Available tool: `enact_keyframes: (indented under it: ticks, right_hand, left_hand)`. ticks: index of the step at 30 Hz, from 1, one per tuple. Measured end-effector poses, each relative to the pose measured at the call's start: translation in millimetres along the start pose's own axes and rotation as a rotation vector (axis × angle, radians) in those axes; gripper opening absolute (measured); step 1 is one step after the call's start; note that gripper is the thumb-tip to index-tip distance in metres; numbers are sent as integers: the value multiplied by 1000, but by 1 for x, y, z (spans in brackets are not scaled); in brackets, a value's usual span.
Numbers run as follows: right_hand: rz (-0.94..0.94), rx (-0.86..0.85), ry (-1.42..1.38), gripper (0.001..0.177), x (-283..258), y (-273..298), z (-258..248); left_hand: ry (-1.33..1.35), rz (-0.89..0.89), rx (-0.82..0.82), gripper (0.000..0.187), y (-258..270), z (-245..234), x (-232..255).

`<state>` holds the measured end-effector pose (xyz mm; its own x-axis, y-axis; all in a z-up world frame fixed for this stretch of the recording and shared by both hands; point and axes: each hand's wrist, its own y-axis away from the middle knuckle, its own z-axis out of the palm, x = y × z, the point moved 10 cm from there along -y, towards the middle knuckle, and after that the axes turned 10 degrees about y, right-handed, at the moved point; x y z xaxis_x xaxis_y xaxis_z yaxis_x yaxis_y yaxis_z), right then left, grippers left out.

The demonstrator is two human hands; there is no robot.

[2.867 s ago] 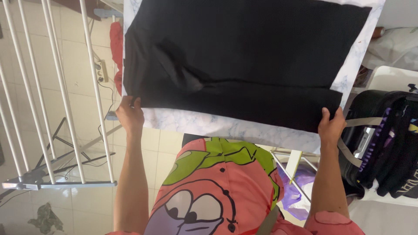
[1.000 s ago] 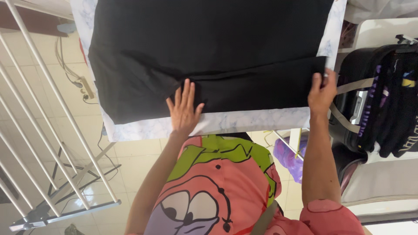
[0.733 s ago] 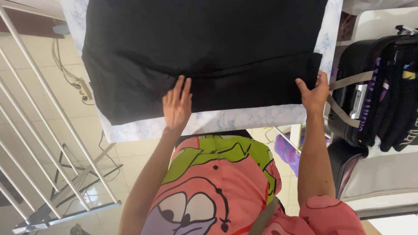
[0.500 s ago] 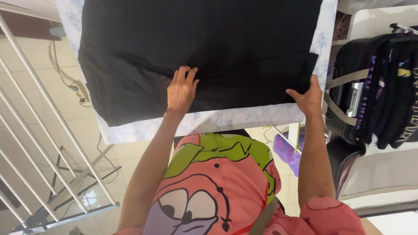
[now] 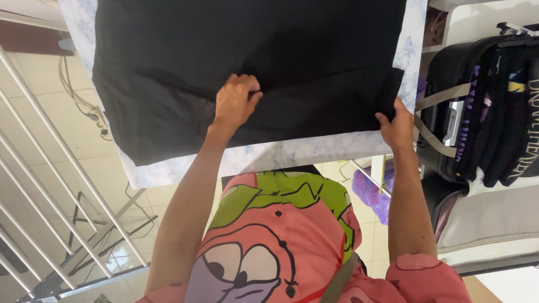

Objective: The person picks up a shirt and a pair of pants, spreading them out on a table before folding them into squares and placing them on top of other folded items in a suitcase.

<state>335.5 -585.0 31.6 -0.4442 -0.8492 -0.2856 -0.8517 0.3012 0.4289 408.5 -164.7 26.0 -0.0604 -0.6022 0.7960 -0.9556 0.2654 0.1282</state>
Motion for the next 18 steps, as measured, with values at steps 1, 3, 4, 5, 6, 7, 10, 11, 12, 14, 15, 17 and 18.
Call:
enact_keyframes:
  ticks: [1,3,4,5,6,7,10,11,12,14,15,17,18]
  right_hand:
    - [1,0,0,48,3,-1,0]
    - [-182,117,-35,42,-9,0,-11]
    - [-183,116,-36,42,-8,-2,-10]
    - [-152,110,-48,37,-5,-5,-10]
    - [-120,104,-62,33,-3,-9,-9]
    - [-122,104,-63,33,-5,-12,-8]
    - [-32,128,-236,33,-1,-23,-9]
    - [-20,136,-294,30,-1,-27,-8]
    - [-6,142,-351,26,0,-31,-7]
    - [-110,190,-335,20,-13,-36,-13]
    - [-216,239,-320,15,-24,-34,-20]
    - [-272,290,-401,14,-29,-30,-34]
    - [-329,340,-482,15,-34,-26,-44]
  left_hand:
    - [35,-37,42,16,-1,-5,-3]
    - [-18,-24,75,16,3,-6,3]
    - [-73,-11,110,16,5,-7,8]
    - [-74,-11,111,16,10,-5,11]
    - [-108,66,158,17,18,-4,25]
    - [-143,143,204,22,27,-1,38]
    - [-126,256,84,41,48,39,61]
    - [-128,253,85,41,52,48,63]
    - [-184,227,20,53,54,65,62]
    - [-239,199,-47,66,62,82,58]
    - [-251,111,-76,71,64,86,48]
    - [-265,18,-104,77,66,89,35]
    - [-280,-12,-73,78,68,85,31]
